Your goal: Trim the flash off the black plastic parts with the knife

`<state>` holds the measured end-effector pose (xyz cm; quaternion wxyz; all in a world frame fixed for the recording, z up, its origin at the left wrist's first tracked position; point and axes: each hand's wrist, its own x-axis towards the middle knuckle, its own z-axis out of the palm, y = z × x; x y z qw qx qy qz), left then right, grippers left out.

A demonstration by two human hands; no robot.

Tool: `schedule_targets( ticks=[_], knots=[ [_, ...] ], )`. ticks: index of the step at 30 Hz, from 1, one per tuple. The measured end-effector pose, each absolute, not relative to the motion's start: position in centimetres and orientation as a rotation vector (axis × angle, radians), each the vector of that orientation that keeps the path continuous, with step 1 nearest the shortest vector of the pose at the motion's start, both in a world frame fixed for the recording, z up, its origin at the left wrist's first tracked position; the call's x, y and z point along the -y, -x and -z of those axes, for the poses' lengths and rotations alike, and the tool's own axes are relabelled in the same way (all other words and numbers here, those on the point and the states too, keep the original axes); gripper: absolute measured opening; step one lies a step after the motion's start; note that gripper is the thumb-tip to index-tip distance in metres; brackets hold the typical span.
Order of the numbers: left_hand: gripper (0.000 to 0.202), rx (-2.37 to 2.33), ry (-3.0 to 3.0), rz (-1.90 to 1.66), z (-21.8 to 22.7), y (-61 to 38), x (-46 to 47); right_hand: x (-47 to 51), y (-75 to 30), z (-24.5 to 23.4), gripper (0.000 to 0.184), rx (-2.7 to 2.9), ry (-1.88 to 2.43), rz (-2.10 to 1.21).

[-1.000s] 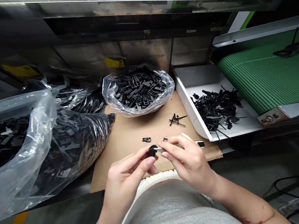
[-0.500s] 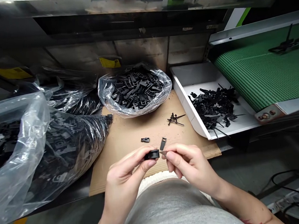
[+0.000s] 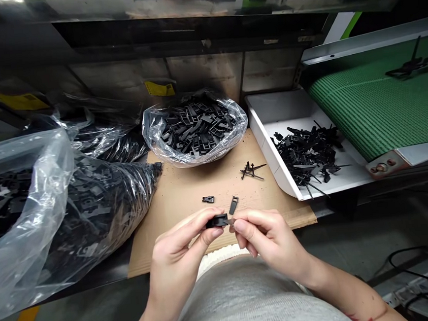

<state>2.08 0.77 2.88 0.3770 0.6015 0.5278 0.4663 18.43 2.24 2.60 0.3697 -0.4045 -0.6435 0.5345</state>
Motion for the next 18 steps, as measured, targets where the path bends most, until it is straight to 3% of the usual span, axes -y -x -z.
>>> schedule_targets(
  ticks=[18],
  knots=[
    [0.032,-1.303,-1.488,-1.188,-3.29,-2.58,-0.79,-2.3,-18.42,-2.43,0.027,1.515,1.012,-1.511]
  ],
)
